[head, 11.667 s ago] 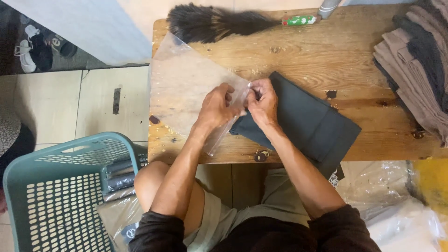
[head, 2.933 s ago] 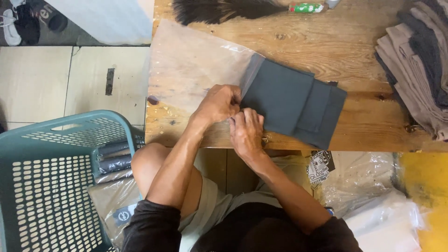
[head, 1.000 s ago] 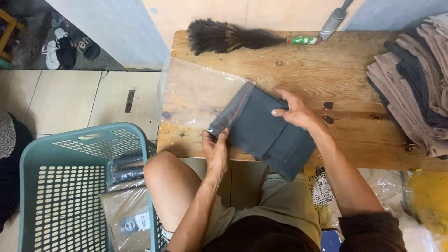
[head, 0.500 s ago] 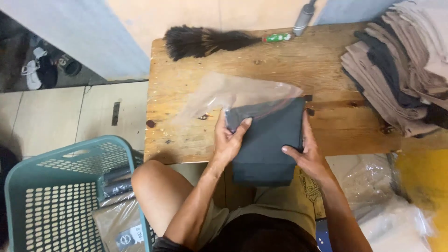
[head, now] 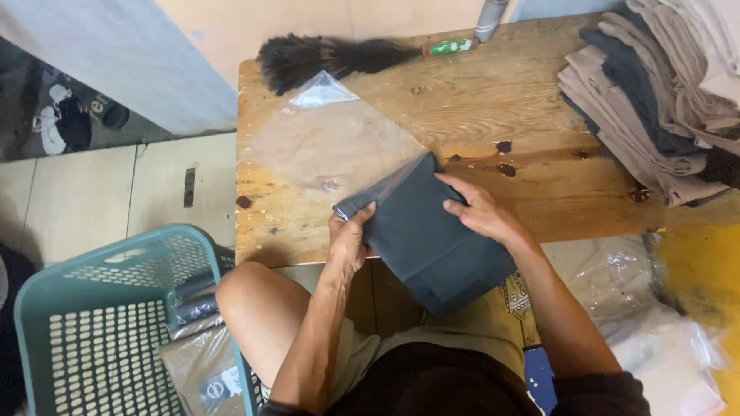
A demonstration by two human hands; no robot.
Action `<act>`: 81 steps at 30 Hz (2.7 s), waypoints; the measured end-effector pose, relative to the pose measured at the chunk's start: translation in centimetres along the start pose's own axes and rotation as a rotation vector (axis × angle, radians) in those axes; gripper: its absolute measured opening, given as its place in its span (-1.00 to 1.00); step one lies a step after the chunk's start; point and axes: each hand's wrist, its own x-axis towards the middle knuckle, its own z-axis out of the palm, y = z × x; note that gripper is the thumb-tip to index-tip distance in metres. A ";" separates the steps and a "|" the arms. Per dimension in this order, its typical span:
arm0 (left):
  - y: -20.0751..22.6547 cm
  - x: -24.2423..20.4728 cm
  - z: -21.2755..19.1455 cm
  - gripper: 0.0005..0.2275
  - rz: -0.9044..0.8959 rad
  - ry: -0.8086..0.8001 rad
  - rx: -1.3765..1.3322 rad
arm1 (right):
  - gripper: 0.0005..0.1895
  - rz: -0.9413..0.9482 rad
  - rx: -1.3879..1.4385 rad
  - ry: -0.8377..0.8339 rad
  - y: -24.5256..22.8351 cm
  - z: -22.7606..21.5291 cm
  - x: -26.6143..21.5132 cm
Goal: Folding a garment and carefully placing it into a plastic zip-lock bag and sealing it.
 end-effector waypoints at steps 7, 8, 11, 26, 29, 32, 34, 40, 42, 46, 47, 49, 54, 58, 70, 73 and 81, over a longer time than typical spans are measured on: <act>-1.5 1.5 0.0 -0.83 0.076 0.121 -0.066 | -0.34 0.113 -0.313 0.064 -1.6 -0.3 4.7; -1.4 1.5 0.1 -0.83 0.089 0.116 -0.066 | -0.32 0.105 -0.294 0.044 -2.7 -0.3 5.1; -0.9 1.5 0.2 -0.83 0.104 0.113 -0.072 | -0.31 0.098 -0.286 0.016 -3.0 -0.1 7.2; -0.1 0.8 0.4 -0.82 0.122 0.115 -0.120 | -0.39 0.027 -0.161 -0.003 -3.8 0.3 7.0; -0.2 1.1 0.4 -0.82 0.121 0.114 -0.116 | -0.43 0.001 -0.151 0.053 -2.5 0.5 7.3; -0.2 1.2 0.3 -0.82 0.117 0.113 -0.117 | -0.46 -0.031 -0.111 0.076 -1.8 0.4 8.2; 0.2 0.7 0.6 -0.81 0.117 0.110 -0.118 | -0.48 -0.054 -0.065 0.086 -1.2 0.5 9.0; 0.8 -0.4 0.9 -0.80 0.079 0.110 -0.112 | -0.65 -0.130 0.079 0.107 -0.6 0.3 9.6; 0.6 -0.3 0.8 -0.79 0.079 0.104 -0.111 | -0.46 -0.172 0.142 0.109 0.1 0.4 10.4; 0.3 0.0 0.6 -0.79 0.094 0.088 -0.115 | -0.43 -0.205 0.103 0.069 -1.5 -0.1 9.7; 0.3 0.0 0.7 -0.79 0.096 0.086 -0.131 | -0.46 -0.220 0.094 0.075 -1.7 -0.1 9.7; 0.1 0.4 0.5 -0.79 0.103 0.085 -0.147 | -0.49 -0.240 0.087 0.079 -1.5 0.0 9.9; 0.6 -1.4 1.0 -0.73 0.103 0.085 -0.139 | -0.57 -0.125 0.124 0.164 2.1 0.3 11.4; -0.4 -0.5 0.6 -0.73 0.121 0.098 -0.139 | -0.62 -0.130 0.172 0.156 2.1 0.0 12.3; -1.3 0.2 0.3 -0.71 0.079 0.079 -0.154 | -0.23 0.014 -0.151 0.083 -2.0 -4.7 -0.4; -0.6 -1.2 0.9 -0.73 0.054 0.089 -0.149 | -0.23 0.018 -0.110 0.268 3.2 -4.1 -6.0; -0.9 -1.9 1.4 -0.75 0.110 0.101 -0.113 | -0.72 0.292 0.936 0.744 9.0 7.7 -13.5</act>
